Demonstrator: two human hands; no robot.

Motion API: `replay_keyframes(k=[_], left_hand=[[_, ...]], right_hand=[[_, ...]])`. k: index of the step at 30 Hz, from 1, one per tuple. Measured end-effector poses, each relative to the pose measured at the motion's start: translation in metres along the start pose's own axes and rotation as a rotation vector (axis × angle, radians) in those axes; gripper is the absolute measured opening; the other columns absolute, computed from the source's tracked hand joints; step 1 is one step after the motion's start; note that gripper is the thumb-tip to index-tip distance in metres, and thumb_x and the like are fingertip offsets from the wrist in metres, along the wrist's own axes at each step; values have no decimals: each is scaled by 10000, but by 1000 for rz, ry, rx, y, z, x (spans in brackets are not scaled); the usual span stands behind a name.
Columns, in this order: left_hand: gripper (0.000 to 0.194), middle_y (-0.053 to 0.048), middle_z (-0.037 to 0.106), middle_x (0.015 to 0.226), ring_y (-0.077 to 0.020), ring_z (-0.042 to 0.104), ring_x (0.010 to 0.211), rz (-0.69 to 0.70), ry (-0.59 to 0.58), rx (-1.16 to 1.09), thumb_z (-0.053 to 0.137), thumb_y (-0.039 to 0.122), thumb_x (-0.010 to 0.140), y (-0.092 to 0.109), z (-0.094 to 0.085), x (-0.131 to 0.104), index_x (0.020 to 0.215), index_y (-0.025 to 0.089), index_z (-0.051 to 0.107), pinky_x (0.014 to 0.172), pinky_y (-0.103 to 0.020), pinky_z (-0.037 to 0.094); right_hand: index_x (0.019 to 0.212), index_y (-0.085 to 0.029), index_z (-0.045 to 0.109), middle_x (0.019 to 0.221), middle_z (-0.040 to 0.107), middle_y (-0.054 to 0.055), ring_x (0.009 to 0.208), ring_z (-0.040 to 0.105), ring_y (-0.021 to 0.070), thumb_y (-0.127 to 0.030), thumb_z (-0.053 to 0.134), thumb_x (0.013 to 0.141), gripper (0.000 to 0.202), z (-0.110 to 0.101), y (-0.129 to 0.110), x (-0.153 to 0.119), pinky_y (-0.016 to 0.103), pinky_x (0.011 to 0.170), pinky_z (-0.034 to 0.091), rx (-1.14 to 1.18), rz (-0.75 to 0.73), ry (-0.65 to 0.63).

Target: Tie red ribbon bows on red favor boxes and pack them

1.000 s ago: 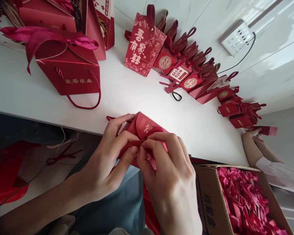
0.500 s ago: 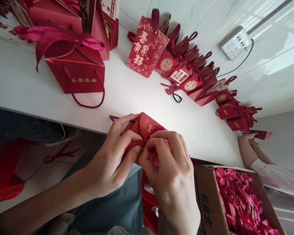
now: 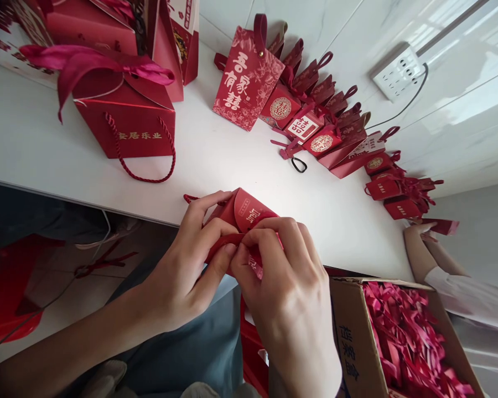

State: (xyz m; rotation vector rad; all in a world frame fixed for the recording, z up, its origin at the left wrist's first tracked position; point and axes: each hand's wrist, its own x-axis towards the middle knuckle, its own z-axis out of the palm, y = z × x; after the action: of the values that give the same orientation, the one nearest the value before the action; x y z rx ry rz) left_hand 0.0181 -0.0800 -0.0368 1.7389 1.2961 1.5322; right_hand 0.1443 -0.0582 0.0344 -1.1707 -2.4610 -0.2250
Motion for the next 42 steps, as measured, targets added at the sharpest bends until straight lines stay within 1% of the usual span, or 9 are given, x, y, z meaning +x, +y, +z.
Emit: replay_keyframes(k=[6, 13, 18, 25, 28, 31, 35, 39, 42], left_hand=[[144, -142, 373, 1372, -268, 359, 1326, 2, -7, 26, 439, 102, 876, -1, -1, 0, 957, 177, 532, 1075, -475, 379], [131, -151, 373, 1375, -268, 364, 1329, 6, -3, 29, 437, 112, 882, 0, 1, 0, 950, 173, 531, 1079, -473, 377], [139, -156, 368, 1380, -261, 359, 1334, 5, -12, 33, 427, 129, 894, 0, -1, 0, 976, 167, 533, 1082, -465, 376], [132, -139, 363, 1383, -258, 359, 1330, -4, -11, 57, 437, 122, 889, 0, -2, 0, 970, 183, 522, 1079, -468, 375], [140, -146, 352, 1382, -246, 341, 1343, -5, -13, 58, 428, 123, 893, 0, -1, 0, 981, 174, 524, 1092, -454, 361], [138, -152, 351, 1387, -265, 345, 1339, -4, -10, 67, 431, 119, 887, 1, -1, 0, 975, 175, 522, 1073, -480, 377], [132, -165, 369, 1379, -302, 351, 1331, 15, -1, 96, 440, 116, 877, 2, -2, 2, 955, 172, 530, 1049, -520, 389], [139, -167, 377, 1373, -285, 361, 1325, 27, 21, 86, 439, 120, 882, 1, -1, 2, 972, 167, 534, 1066, -500, 378], [141, -161, 376, 1379, -282, 354, 1330, 30, 37, 87, 437, 127, 887, 0, 1, 2, 978, 170, 536, 1078, -505, 359]], right_hand=[[774, -183, 554, 838, 587, 42, 765, 562, 174, -128, 542, 857, 100, 1, -2, 2, 324, 669, 487, 19, 25, -38], [786, -184, 576, 859, 620, 46, 773, 598, 167, -92, 572, 835, 104, 2, 3, -3, 300, 658, 497, 21, 3, 11], [826, -195, 606, 893, 651, 44, 781, 627, 157, -92, 608, 837, 104, 0, 3, -6, 295, 701, 519, 50, -26, 59], [809, -196, 590, 856, 639, 47, 774, 607, 185, -107, 586, 839, 94, 3, 0, -3, 324, 678, 508, 29, 7, 31], [789, -189, 571, 840, 619, 48, 758, 580, 184, -112, 569, 845, 95, 4, -1, -1, 326, 665, 490, 12, 9, 8], [782, -189, 563, 847, 607, 46, 752, 564, 176, -123, 558, 852, 97, 4, 0, -1, 325, 668, 488, 2, 16, -3], [780, -188, 571, 846, 614, 45, 766, 582, 176, -115, 557, 844, 98, 4, 2, -2, 319, 666, 494, 18, 3, 7], [799, -189, 598, 876, 646, 48, 788, 612, 170, -88, 569, 839, 112, 3, 2, -3, 298, 671, 502, 41, 17, 48], [811, -195, 609, 888, 658, 44, 787, 619, 167, -98, 584, 842, 104, 2, 1, -3, 292, 669, 507, 55, 32, 44]])
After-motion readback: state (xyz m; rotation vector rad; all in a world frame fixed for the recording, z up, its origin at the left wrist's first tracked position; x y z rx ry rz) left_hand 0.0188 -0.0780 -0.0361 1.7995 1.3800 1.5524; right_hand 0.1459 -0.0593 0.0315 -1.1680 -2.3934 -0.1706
